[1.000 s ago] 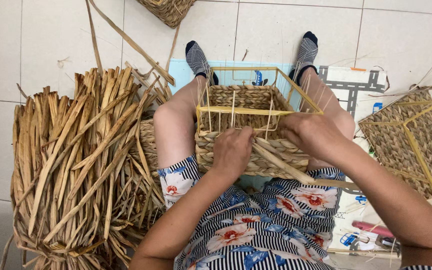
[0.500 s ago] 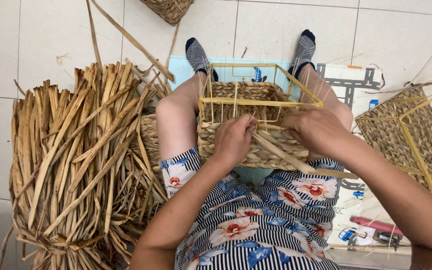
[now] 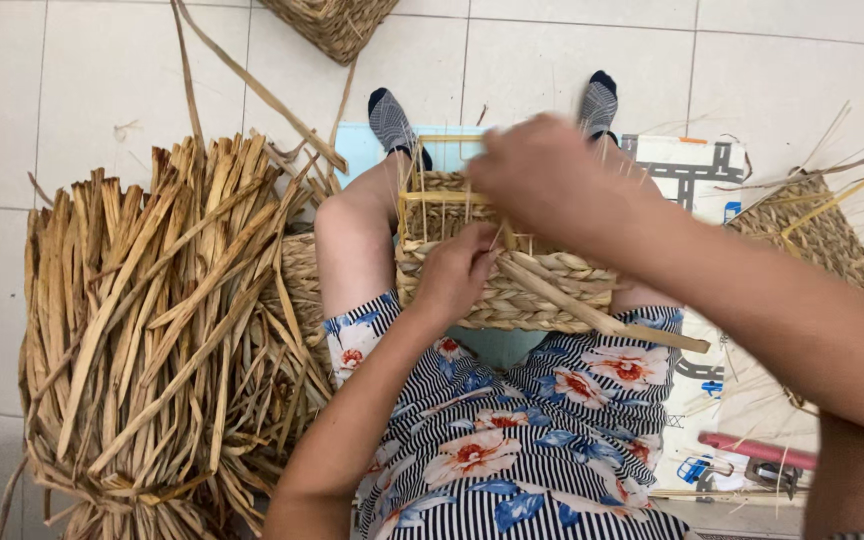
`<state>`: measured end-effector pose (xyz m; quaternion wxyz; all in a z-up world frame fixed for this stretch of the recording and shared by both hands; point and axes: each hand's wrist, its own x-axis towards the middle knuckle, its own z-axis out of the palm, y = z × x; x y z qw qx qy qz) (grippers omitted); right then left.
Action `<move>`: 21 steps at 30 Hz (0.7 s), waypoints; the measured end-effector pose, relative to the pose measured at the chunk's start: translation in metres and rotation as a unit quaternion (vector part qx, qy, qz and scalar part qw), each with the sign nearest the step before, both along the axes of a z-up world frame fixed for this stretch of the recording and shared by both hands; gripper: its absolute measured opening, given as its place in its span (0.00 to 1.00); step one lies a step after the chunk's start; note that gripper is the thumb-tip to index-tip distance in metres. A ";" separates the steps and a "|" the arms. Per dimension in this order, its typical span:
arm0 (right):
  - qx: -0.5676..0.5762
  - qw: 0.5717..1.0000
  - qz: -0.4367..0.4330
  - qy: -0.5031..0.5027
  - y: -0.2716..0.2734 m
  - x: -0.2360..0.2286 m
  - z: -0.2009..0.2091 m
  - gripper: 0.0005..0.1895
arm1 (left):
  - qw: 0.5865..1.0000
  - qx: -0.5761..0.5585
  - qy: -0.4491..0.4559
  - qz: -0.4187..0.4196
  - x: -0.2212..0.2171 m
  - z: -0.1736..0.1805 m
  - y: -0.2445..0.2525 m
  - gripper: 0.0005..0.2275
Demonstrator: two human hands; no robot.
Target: The person weaves dried plant fibers into a rectangular basket frame by hand, tucking and threading long strands through the existing structure.
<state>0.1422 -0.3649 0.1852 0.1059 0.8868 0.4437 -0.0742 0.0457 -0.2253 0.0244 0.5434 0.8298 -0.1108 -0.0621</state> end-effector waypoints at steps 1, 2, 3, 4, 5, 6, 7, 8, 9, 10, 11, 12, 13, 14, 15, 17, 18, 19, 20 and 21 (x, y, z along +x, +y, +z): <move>-0.050 0.998 0.023 0.012 0.018 -0.003 -0.004 0.09 | 0.995 0.064 0.078 0.006 -0.002 -0.004 0.002 0.09; 0.008 1.000 0.027 -0.006 0.029 -0.018 -0.010 0.10 | 0.979 0.129 0.155 0.010 -0.002 -0.009 0.002 0.08; 0.068 0.997 0.030 -0.020 0.037 -0.038 -0.015 0.11 | 0.979 0.130 0.156 0.008 -0.004 -0.015 0.004 0.08; 0.120 0.987 0.102 -0.026 0.035 -0.054 -0.018 0.11 | 0.987 0.104 0.124 0.014 -0.005 -0.021 0.005 0.08; 0.171 0.970 0.172 -0.030 0.030 -0.071 -0.020 0.11 | 0.992 0.077 0.093 0.020 -0.007 -0.026 0.006 0.08; 0.104 0.986 0.130 0.019 0.020 -0.088 -0.019 0.11 | 0.996 0.050 0.062 0.026 -0.008 -0.030 0.008 0.09; 0.033 0.993 0.089 0.065 0.002 -0.098 -0.014 0.10 | 0.999 0.020 0.028 0.033 -0.006 -0.032 0.009 0.10; 0.089 0.989 0.028 0.112 -0.023 -0.101 -0.007 0.10 | 0.999 -0.010 -0.007 0.039 -0.004 -0.032 0.010 0.12; 0.143 0.977 -0.031 0.158 -0.049 -0.103 0.000 0.12 | 0.999 -0.013 -0.007 0.039 -0.003 -0.031 0.012 0.12; 0.050 0.950 -0.186 0.247 -0.076 -0.101 0.006 0.17 | 0.997 -0.007 0.030 0.069 -0.001 -0.029 0.016 0.11; -0.057 0.927 -0.298 0.220 -0.108 -0.102 0.014 0.20 | 0.993 0.000 0.068 0.100 0.000 -0.026 0.018 0.10; 0.032 0.931 -0.337 0.135 -0.131 -0.102 0.014 0.13 | 0.992 -0.002 0.068 0.102 0.000 -0.022 0.018 0.10; 0.046 0.929 -0.358 0.083 -0.155 -0.106 0.011 0.11 | 0.995 0.015 0.015 0.093 -0.001 -0.018 0.020 0.08; 0.058 0.923 -0.379 0.031 -0.173 -0.111 0.001 0.12 | 0.995 0.033 -0.038 0.084 -0.001 -0.014 0.020 0.07; 0.058 0.923 -0.379 0.033 -0.186 -0.119 -0.016 0.12 | 0.995 0.034 -0.037 0.084 -0.002 -0.012 0.020 0.07; 0.029 0.864 -0.496 0.077 -0.208 -0.136 -0.052 0.13 | 0.965 0.188 -0.180 0.033 -0.003 -0.008 0.012 0.02; 0.031 0.864 -0.496 0.079 -0.219 -0.145 -0.067 0.13 | 0.965 0.190 -0.179 0.033 -0.001 -0.007 0.008 0.02; 0.038 0.875 -0.479 0.057 -0.226 -0.154 -0.082 0.14 | 0.959 0.201 -0.196 0.033 0.000 -0.007 0.005 0.01; 0.046 0.885 -0.462 0.036 -0.233 -0.162 -0.093 0.16 | 0.953 0.212 -0.214 0.034 0.000 -0.007 0.005 0.00; 0.049 0.885 -0.462 0.036 -0.239 -0.167 -0.098 0.16 | 0.952 0.215 -0.215 0.033 0.002 -0.007 0.005 0.00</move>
